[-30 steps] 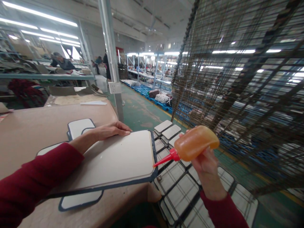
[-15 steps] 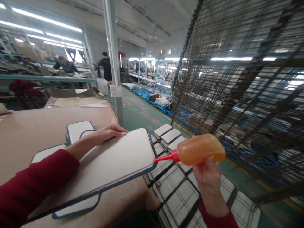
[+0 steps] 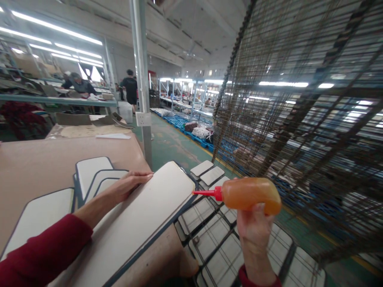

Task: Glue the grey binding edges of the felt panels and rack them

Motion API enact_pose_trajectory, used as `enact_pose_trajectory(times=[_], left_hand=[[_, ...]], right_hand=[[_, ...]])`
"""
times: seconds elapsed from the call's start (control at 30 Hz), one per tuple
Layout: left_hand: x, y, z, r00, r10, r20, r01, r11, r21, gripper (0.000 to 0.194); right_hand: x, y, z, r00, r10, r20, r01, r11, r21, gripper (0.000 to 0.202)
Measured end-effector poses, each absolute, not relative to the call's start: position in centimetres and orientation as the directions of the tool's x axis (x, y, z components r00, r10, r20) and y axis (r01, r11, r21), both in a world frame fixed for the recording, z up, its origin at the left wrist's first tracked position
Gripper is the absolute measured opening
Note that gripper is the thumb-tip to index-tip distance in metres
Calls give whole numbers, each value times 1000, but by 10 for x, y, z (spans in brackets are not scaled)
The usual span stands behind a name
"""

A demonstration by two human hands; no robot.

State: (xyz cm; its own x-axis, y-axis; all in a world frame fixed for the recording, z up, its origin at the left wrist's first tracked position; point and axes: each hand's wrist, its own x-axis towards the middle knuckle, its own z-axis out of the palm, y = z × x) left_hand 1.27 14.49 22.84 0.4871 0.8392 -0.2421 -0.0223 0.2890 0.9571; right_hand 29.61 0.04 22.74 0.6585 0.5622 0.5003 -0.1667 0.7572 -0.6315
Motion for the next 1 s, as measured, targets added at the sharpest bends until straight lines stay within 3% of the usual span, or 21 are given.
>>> enact_pose_trajectory(times=[0.33, 0.77, 1.0], left_hand=[[9, 137, 217, 417, 874, -249, -102, 317, 943, 26], [3, 137, 205, 376, 884, -279, -69, 327, 943, 35], [-2, 139, 197, 390, 880, -270, -111, 336, 935, 35]], right_hand=[[291, 11, 220, 657, 559, 506, -165, 762, -627, 45], [283, 31, 217, 695, 545, 469, -193, 770, -609, 37], [283, 33, 209, 714, 537, 450, -175, 759, -627, 43]])
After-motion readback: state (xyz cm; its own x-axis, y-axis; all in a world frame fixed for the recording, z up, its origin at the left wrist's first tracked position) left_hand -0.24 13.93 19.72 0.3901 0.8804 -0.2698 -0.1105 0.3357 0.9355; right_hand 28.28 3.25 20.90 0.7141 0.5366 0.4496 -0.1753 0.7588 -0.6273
